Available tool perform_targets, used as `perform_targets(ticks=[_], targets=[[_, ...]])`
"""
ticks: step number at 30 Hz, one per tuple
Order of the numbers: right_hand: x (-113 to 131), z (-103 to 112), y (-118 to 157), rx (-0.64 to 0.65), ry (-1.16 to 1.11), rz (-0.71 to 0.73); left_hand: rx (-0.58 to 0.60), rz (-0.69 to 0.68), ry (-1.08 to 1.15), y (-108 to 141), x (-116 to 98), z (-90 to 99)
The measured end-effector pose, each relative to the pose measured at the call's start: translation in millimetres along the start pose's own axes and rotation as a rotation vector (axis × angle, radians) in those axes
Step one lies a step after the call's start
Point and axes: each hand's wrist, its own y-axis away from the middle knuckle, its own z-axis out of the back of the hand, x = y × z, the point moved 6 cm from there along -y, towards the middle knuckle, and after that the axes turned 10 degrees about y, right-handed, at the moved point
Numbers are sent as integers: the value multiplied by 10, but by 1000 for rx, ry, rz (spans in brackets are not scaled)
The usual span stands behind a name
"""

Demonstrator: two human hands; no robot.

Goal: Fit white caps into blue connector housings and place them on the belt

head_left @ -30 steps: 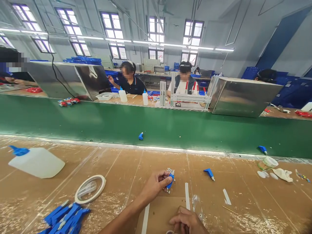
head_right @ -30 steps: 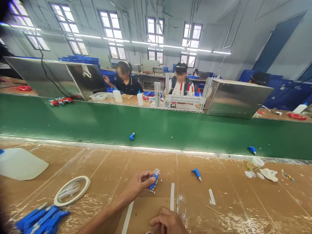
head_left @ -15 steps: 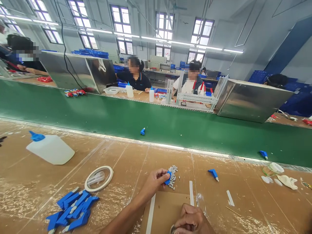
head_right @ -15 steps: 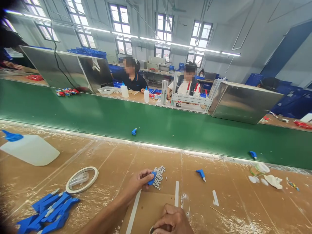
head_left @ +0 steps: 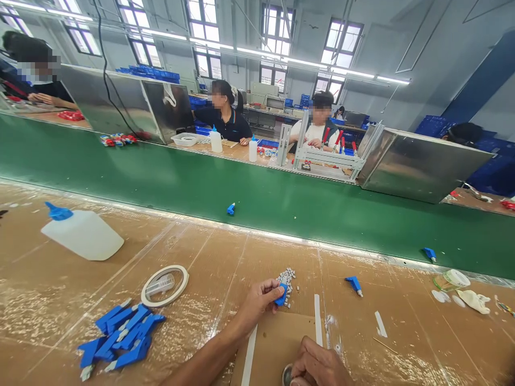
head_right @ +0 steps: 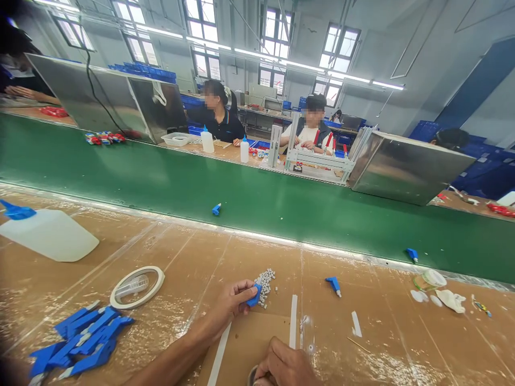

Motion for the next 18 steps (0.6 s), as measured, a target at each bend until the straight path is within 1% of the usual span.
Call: perform_targets(ticks=[3,8,11,13,15,18], targets=[[-27,4,32,6,-63,-28,18,31,33,22,50,-41],[-34,71,41,-72,-100,-28,48,92,102,69,127,-108],[-24,35,36,-50,-139,-13,57,124,145,105,164,-136],[-29,30,41,-64,-192,-14,64,156,174,127,202,-149],[-78,48,49,-88,-252,-88,72,195,209,147,256,-162],[-221,87,65,-118,-432,-327,78,251,263,169,351,-184]])
